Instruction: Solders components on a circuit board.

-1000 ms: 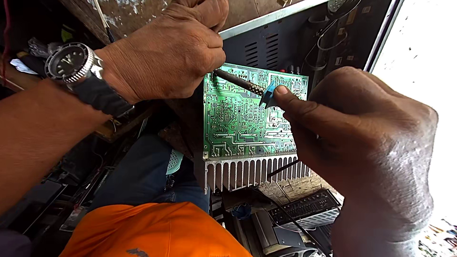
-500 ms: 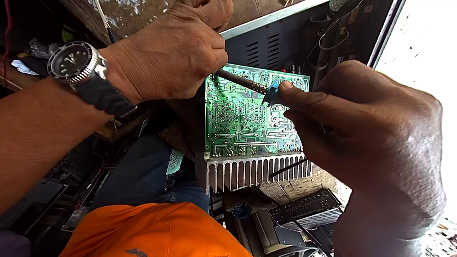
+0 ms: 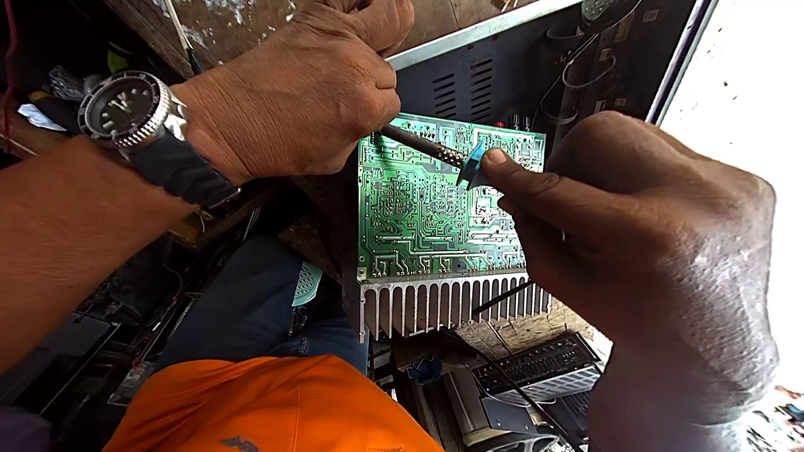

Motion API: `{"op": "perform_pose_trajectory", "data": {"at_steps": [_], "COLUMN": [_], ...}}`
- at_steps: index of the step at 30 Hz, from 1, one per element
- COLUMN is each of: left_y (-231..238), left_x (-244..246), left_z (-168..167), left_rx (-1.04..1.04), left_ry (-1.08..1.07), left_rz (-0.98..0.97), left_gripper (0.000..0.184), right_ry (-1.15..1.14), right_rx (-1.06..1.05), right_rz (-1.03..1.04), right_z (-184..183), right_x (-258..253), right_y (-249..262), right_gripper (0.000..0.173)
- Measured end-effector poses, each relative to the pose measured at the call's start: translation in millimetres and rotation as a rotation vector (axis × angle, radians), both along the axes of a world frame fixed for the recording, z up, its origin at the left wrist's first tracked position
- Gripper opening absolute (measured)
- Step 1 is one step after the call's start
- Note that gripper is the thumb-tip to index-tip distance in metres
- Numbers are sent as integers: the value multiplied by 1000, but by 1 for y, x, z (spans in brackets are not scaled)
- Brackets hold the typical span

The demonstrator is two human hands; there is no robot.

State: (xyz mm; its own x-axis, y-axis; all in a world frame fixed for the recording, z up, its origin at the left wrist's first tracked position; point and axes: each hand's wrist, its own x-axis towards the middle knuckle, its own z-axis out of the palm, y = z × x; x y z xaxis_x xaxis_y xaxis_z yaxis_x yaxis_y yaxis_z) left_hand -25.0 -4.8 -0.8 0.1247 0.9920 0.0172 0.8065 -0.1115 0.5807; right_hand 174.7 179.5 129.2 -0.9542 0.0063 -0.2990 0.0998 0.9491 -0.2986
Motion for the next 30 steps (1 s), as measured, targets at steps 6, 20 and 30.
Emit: {"op": "perform_pose_trajectory", "data": {"at_steps": [6, 20, 30], "left_y": [2, 4, 6], "left_x": [-2, -2, -3], "left_z": [1, 8, 8], "left_rx": [-16, -47, -69], "left_ry": [15, 58, 56], "left_rz": [-22, -53, -56], "left_gripper": [19, 15, 14], "right_ry": [-9, 15, 27], "right_rx": [-24, 5, 13], "right_rz": [-5, 9, -2], "right_z": [-1, -2, -2], "right_x": [-1, 1, 3], "right_y": [4, 3, 2], "right_gripper": [33, 33, 33]}}
